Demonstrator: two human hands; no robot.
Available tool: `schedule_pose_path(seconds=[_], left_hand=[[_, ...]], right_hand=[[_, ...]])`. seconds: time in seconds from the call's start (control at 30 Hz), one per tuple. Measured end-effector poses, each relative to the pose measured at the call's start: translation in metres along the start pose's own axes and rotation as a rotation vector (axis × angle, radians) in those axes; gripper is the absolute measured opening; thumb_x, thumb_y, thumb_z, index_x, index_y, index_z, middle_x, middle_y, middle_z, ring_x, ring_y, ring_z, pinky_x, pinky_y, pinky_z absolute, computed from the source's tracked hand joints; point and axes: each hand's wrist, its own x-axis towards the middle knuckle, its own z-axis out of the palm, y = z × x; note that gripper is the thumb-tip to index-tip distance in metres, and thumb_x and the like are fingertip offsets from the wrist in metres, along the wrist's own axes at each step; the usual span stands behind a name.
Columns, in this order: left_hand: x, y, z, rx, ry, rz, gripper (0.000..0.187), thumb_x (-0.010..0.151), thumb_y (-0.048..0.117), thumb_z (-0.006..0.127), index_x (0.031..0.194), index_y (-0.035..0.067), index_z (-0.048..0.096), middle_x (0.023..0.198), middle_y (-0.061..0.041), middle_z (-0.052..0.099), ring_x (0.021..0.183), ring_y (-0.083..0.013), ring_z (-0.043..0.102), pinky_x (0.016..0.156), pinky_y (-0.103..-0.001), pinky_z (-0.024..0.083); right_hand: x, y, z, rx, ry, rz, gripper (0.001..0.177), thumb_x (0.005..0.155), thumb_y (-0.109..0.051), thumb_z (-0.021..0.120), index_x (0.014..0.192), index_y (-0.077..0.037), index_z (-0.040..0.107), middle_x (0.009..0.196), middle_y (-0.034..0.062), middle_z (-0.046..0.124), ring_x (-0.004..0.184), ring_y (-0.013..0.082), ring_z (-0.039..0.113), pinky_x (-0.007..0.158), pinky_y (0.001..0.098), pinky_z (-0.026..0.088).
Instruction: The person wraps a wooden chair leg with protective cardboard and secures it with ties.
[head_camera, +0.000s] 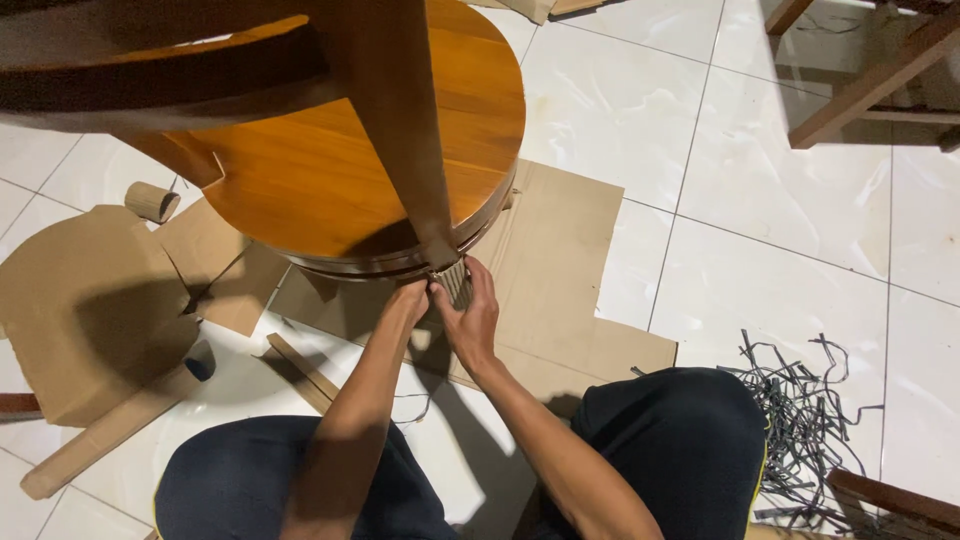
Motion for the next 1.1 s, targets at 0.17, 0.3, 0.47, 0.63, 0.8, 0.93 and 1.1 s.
schedule_pose_path(seconds=[0.17, 0.3, 0.47, 0.63, 0.8, 0.93, 1.1], left_hand=[[-0.083, 0.040, -0.002, 0.375, 0.081, -0.024, 0.040, 0.063, 0.067, 0.069, 0.075, 0.028, 0.066, 0.094, 0.002, 0.068, 0.103, -0.0232, 0.064, 0.099, -0.053, 0.044], [-0.118, 0.046, -0.011, 0.312, 0.064, -0.033, 0.045, 0.064, 0.069, 0.068, 0.084, 0.030, 0.060, 0.102, 0.003, 0.061, 0.108, -0.0231, 0.060, 0.101, -0.052, 0.043], [-0.150, 0.056, -0.022, 0.236, 0.040, -0.027, 0.052, 0.066, 0.072, 0.067, 0.095, 0.032, 0.052, 0.112, 0.004, 0.053, 0.115, -0.0231, 0.054, 0.104, -0.050, 0.042], [-0.183, 0.061, -0.025, 0.169, 0.001, -0.029, 0.061, 0.068, 0.076, 0.067, 0.106, 0.034, 0.045, 0.122, 0.006, 0.045, 0.122, -0.0230, 0.049, 0.107, -0.049, 0.041], [-0.206, 0.066, -0.023, 0.100, -0.048, -0.029, 0.070, 0.070, 0.079, 0.066, 0.117, 0.036, 0.037, 0.131, 0.007, 0.037, 0.128, -0.0229, 0.043, 0.109, -0.048, 0.040], [-0.192, 0.064, -0.015, 0.051, -0.076, -0.032, 0.078, 0.071, 0.082, 0.065, 0.126, 0.038, 0.031, 0.139, 0.008, 0.031, 0.134, -0.0228, 0.039, 0.112, -0.047, 0.039], [-0.164, 0.057, -0.018, -0.020, -0.098, -0.028, 0.089, 0.073, 0.085, 0.065, 0.137, 0.040, 0.023, 0.149, 0.009, 0.023, 0.140, -0.0227, 0.034, 0.114, -0.045, 0.037]], right_hand=[[0.007, 0.023, 0.009, -0.096, 0.041, -0.061, 0.056, 0.086, -0.017, 0.081, 0.133, 0.000, 0.056, 0.126, 0.0190, 0.059, 0.118, 0.0415, 0.062, 0.099, 0.0477, 0.054], [0.008, 0.026, 0.008, -0.064, 0.032, -0.055, 0.056, 0.084, -0.020, 0.082, 0.132, -0.003, 0.057, 0.123, 0.0170, 0.061, 0.117, 0.0393, 0.063, 0.100, 0.0469, 0.054], [0.011, 0.026, 0.001, -0.012, -0.005, -0.044, 0.059, 0.084, -0.023, 0.085, 0.132, -0.002, 0.058, 0.123, 0.0166, 0.061, 0.120, 0.0387, 0.062, 0.101, 0.0455, 0.054], [0.010, 0.022, -0.002, 0.006, -0.027, -0.026, 0.060, 0.084, -0.025, 0.085, 0.132, -0.003, 0.058, 0.123, 0.0160, 0.062, 0.121, 0.0372, 0.062, 0.101, 0.0452, 0.054], [0.011, 0.023, -0.011, 0.042, -0.074, -0.010, 0.057, 0.086, -0.023, 0.083, 0.135, -0.004, 0.059, 0.126, 0.0170, 0.062, 0.124, 0.0380, 0.060, 0.103, 0.0461, 0.054], [0.011, 0.011, -0.012, 0.187, 0.017, 0.118, 0.033, 0.105, -0.023, 0.057, 0.129, -0.002, 0.066, 0.122, 0.0192, 0.068, 0.121, 0.0377, 0.063, 0.101, 0.0471, 0.053], [0.015, 0.002, -0.002, 0.122, 0.171, 0.258, 0.024, 0.105, -0.022, 0.057, 0.117, -0.011, 0.074, 0.106, 0.0158, 0.076, 0.107, 0.0357, 0.071, 0.091, 0.0469, 0.057]])
